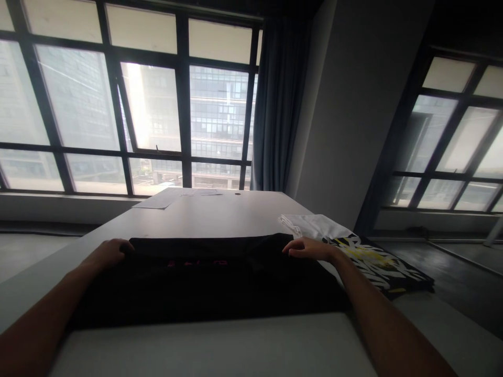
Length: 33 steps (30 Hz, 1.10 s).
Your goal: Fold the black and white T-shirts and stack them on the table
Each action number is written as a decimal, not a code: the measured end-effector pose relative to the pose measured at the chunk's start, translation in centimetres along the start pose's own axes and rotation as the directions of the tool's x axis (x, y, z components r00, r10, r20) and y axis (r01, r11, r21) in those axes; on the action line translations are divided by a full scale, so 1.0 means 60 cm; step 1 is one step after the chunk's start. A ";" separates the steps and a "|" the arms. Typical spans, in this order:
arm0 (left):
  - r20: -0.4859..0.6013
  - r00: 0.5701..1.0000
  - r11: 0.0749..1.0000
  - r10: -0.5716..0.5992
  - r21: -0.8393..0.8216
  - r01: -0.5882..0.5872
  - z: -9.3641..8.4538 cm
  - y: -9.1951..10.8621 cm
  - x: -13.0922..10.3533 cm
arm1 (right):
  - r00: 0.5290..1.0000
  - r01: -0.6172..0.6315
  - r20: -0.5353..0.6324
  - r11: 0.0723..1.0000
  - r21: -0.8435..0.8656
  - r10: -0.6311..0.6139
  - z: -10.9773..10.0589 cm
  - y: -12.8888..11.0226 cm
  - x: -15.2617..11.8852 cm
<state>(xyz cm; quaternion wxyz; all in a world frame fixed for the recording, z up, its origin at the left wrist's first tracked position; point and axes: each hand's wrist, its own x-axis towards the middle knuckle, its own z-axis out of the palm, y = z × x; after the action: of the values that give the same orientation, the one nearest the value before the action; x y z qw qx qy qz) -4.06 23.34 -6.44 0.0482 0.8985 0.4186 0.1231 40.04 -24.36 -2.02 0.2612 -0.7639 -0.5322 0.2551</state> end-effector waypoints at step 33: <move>0.149 0.956 0.929 -0.251 -0.241 0.281 -0.014 -0.010 -0.004 | 0.831 -0.326 -0.510 0.938 -0.121 0.223 0.036 0.077 0.077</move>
<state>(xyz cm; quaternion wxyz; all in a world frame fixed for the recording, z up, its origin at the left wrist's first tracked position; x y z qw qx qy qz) -4.87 23.51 -5.76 0.2060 0.8248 0.5134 0.1168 43.15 -21.09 -7.23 0.2682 -0.8945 -0.3561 0.0329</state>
